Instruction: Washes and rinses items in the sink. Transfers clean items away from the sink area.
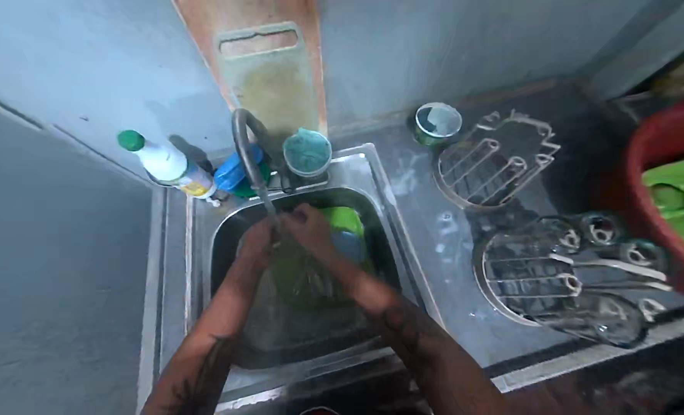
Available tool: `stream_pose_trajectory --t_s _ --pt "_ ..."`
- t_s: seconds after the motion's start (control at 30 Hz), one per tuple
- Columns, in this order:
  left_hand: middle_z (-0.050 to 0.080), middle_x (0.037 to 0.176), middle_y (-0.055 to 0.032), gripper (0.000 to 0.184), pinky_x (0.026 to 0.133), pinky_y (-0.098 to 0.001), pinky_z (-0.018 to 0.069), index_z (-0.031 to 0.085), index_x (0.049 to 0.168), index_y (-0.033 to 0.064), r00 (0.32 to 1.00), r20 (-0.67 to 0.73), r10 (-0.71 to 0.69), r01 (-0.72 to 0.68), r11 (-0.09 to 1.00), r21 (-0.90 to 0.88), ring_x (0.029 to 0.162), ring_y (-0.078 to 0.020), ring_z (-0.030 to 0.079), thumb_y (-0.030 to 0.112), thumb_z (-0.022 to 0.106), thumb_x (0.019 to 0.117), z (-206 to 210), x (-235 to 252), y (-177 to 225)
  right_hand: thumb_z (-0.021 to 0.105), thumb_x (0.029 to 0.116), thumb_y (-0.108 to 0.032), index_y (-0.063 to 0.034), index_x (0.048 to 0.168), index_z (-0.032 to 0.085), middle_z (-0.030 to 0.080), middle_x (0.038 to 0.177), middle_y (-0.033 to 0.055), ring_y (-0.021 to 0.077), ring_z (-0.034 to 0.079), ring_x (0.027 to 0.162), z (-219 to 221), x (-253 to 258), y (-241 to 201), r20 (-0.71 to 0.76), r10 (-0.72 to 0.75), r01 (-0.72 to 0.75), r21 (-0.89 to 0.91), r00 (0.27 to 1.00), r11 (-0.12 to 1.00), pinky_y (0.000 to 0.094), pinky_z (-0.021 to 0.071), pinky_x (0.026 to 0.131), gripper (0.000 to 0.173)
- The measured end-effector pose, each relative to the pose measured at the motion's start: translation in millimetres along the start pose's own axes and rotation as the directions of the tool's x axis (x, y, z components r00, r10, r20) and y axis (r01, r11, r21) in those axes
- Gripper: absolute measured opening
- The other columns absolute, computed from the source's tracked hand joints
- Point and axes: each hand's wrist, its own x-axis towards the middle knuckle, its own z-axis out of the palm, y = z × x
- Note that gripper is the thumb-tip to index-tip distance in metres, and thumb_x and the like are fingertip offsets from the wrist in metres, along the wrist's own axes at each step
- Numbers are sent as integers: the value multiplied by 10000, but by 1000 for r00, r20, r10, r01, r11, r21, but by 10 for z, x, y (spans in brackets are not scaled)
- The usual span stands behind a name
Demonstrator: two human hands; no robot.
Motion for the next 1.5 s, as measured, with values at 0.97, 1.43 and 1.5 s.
stream_pose_trajectory --t_s 0.97,1.43,1.5 --pt "640 1103 -79 307 766 -314 581 504 1334 29 961 28 276 -273 958 -94 888 -157 669 203 398 1104 -16 282 424 571 1056 -331 -10 1354 570 625 1255 227 276 637 1009 -246 -292 -114 158 241 -288 505 958 814 449 554 813 438" --pt "708 915 -32 200 740 -272 619 565 1219 -26 891 411 194 -320 910 265 777 -106 720 73 492 1061 -74 -330 236 612 1013 -358 -127 1421 602 535 1431 263 469 573 1250 -1927 -1929 -585 -349 -192 -197 -816 917 543 608 530 894 469" --pt "707 865 -37 201 710 -277 617 567 1176 -27 903 398 161 -318 873 369 737 -102 715 131 521 1061 -88 -402 123 626 1007 -371 -77 1407 594 524 1408 305 511 557 1245 -2276 -2239 -496 -477 -154 -342 -786 865 515 639 505 909 497"
